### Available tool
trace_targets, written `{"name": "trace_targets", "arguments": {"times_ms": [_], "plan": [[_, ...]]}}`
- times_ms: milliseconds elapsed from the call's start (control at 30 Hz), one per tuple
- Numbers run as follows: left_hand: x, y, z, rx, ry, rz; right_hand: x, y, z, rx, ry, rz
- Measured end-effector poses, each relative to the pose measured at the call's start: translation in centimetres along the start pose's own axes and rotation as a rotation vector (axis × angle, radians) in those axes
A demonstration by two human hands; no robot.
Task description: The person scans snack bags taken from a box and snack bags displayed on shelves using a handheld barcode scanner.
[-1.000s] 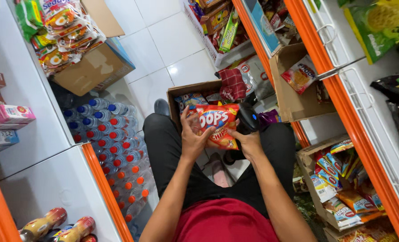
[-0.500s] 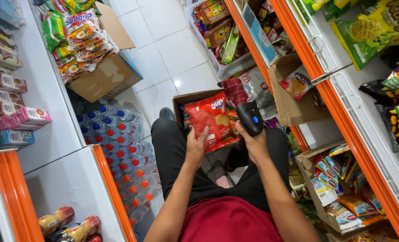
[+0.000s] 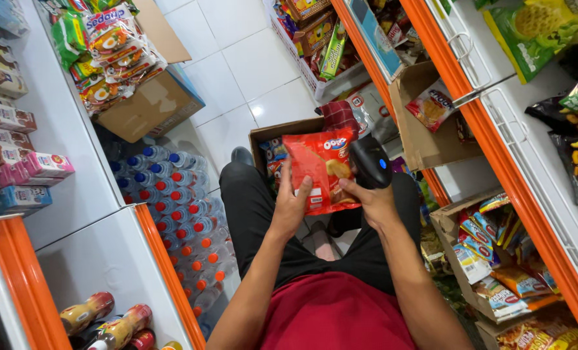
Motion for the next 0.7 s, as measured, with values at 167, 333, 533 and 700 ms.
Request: {"name": "trace_targets", "arguments": {"times_ms": [167, 333, 533, 700], "plan": [[-4.2, -1.1, 1.8, 0.146, 0.522, 0.447, 2.3, 0.0, 0.0, 0.023, 0.109, -0.003], [-5.2, -1.2, 2.4, 0.336, 0.545, 0.216, 4.2, 0.2, -0.1, 0.044, 0.108, -0.041], [-6.5, -0.5, 2.5, 0.250, 0.481, 0.140, 4.4, 0.3, -0.1, -0.093, 0.122, -0.082], [-7.2, 0.3, 1.6, 0.114, 0.401, 0.175, 4.6, -0.4, -0.6, -0.130, 0.179, -0.221]]}}
Point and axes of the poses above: each hand's wrist, its own y-axis towards the middle knuckle, its own z-axis out of the palm, x = y × z, the point moved 5 cm from there along y, towards the middle knuckle, and after that the axes turned 5 degrees about y, right-handed, at the moved point
